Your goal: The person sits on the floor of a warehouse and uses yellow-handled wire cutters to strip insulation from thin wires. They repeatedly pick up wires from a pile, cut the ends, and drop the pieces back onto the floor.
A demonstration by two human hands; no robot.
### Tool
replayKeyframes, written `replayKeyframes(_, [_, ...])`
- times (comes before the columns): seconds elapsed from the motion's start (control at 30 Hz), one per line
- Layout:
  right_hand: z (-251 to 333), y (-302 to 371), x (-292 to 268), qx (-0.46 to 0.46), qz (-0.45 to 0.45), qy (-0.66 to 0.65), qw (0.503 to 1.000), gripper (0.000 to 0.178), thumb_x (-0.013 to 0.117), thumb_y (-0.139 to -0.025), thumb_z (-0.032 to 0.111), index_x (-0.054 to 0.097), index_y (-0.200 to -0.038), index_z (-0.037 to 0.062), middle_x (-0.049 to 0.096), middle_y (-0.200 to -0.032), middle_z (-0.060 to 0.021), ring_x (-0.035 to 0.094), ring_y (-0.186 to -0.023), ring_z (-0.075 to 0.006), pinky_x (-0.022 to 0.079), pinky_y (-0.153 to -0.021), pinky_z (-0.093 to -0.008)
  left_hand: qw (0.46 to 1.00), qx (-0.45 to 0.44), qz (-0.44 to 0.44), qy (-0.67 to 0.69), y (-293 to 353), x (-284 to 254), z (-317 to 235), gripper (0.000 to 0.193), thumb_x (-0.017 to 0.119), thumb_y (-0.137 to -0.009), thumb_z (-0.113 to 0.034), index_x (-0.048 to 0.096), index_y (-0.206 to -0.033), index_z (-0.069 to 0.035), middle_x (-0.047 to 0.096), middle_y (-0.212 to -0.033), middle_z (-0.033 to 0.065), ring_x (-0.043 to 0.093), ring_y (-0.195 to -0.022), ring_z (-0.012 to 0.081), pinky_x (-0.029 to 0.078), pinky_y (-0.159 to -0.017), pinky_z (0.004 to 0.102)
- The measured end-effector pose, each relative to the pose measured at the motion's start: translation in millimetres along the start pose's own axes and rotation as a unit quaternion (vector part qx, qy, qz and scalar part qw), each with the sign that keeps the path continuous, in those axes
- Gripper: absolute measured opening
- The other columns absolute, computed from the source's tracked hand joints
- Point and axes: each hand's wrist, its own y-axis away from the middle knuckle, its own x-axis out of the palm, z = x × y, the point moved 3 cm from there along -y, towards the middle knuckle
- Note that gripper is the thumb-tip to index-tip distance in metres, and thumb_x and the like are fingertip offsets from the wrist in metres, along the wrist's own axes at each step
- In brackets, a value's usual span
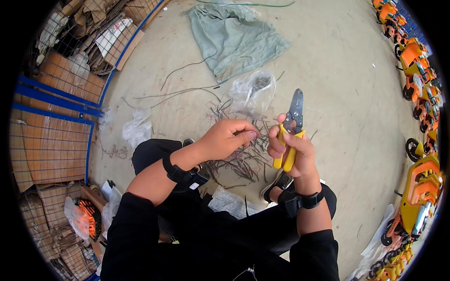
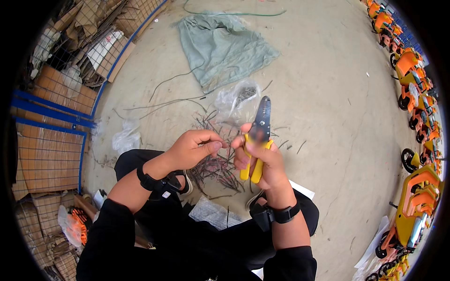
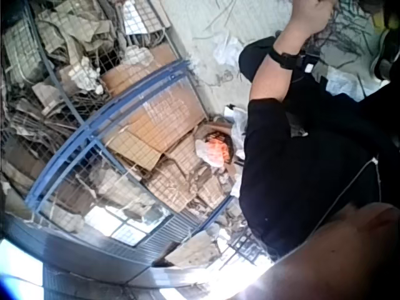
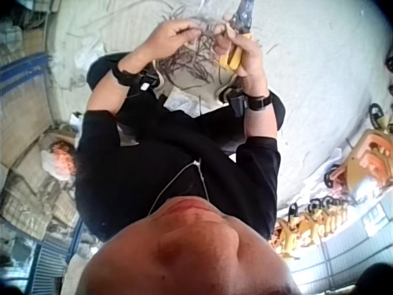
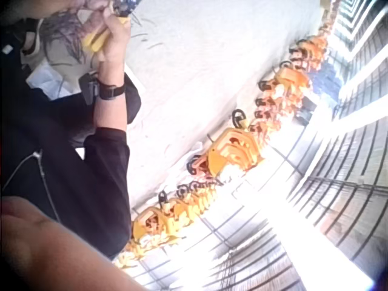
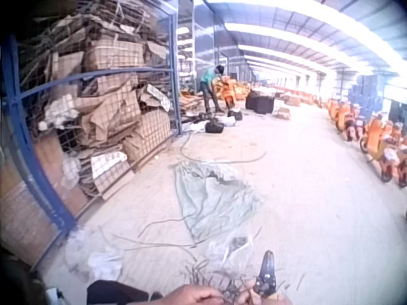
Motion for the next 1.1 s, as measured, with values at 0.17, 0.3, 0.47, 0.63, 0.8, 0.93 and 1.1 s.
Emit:
replayKeyframes(0.17, [-5, -1, -2, -0.027, -0.055, 0.02, 0.998, 0.045, 0.06, -0.085, 0.011, 0.048, -0.129, 0.0086, 0.063, -0.101, -0.0147, 0.048, -0.066, -0.0135, 0.042, -0.058, -0.0294, 0.998, -0.06, 0.009, -0.021, 2, 0, 2, 0.017, 0.059, -0.094, -0.016, 0.066, -0.1, -0.002, 0.058, -0.069, -0.0003, 0.05, -0.064, 0.0055, 0.042, -0.058, 0.0254])
replayKeyframes(0.3, [-7, 3, -5, -0.007, -0.001, -0.022, 1.0, 0.046, 0.061, -0.086, 0.012, 0.048, -0.13, 0.0085, 0.063, -0.112, -0.0167, 0.049, -0.066, -0.0144, 0.043, -0.06, -0.03, 0.996, 0.011, 0.003, -0.09, 3, 1, 4, 0.02, 0.06, -0.093, -0.019, 0.067, -0.097, -0.001, 0.061, -0.069, 0.0021, 0.051, -0.065, 0.0056, 0.043, -0.059, 0.0259])
replayKeyframes(0.47, [-13, 3, 9, -0.021, -0.067, 0.302, 0.951, 0.045, 0.057, -0.086, -0.002, 0.048, -0.129, 0.005, 0.057, -0.129, -0.0142, 0.059, -0.08, -0.0159, 0.05, -0.07, -0.0355, 0.994, 0.0, -0.008, -0.109, 6, 4, 3, 0.014, 0.06, -0.091, -0.016, 0.065, -0.093, -0.002, 0.063, -0.069, 0.0063, 0.06, -0.061, 0.0116, 0.045, -0.055, 0.0288])
replayKeyframes(0.63, [-35, 9, -1, -0.14, -0.011, 0.776, 0.615, 0.046, 0.058, -0.078, 0.004, 0.051, -0.124, 0.002, 0.064, -0.104, -0.0212, 0.063, -0.091, -0.0384, 0.052, -0.076, -0.0444, 0.946, 0.018, 0.038, -0.321, 3, 11, 16, 0.02, 0.055, -0.084, -0.016, 0.066, -0.097, -0.007, 0.067, -0.091, 0.0171, 0.061, -0.086, 0.0409, 0.05, -0.072, 0.0474])
replayKeyframes(0.8, [-44, 12, -5, -0.045, -0.032, 0.712, 0.7, 0.047, 0.059, -0.082, 0.011, 0.047, -0.127, 0.0036, 0.064, -0.096, -0.0249, 0.063, -0.086, -0.0434, 0.051, -0.074, -0.0476, 0.939, 0.009, 0.087, -0.331, 11, 15, 26, 0.02, 0.06, -0.083, -0.015, 0.065, -0.098, -0.004, 0.066, -0.091, 0.0177, 0.062, -0.087, 0.0383, 0.05, -0.074, 0.0459])
replayKeyframes(0.93, [-48, 14, -13, -0.087, -0.039, 0.663, 0.743, 0.051, 0.06, -0.084, 0.013, 0.042, -0.131, 0.0027, 0.063, -0.099, -0.0262, 0.063, -0.086, -0.0437, 0.051, -0.073, -0.0464, 0.944, 0.123, 0.049, -0.303, 11, 18, 23, 0.014, 0.062, -0.083, -0.01, 0.064, -0.096, -0.004, 0.065, -0.095, 0.0134, 0.062, -0.088, 0.0357, 0.05, -0.074, 0.044])
replayKeyframes(1.1, [-40, 16, -6, -0.064, -0.077, 0.604, 0.791, 0.051, 0.061, -0.087, 0.012, 0.041, -0.133, 0.002, 0.06, -0.092, -0.0152, 0.06, -0.081, -0.0259, 0.049, -0.075, -0.0348, 0.931, 0.172, 0.026, -0.321, 11, 16, 19, 0.013, 0.062, -0.084, -0.009, 0.063, -0.095, -0.004, 0.064, -0.089, 0.0126, 0.061, -0.085, 0.0339, 0.05, -0.072, 0.0422])
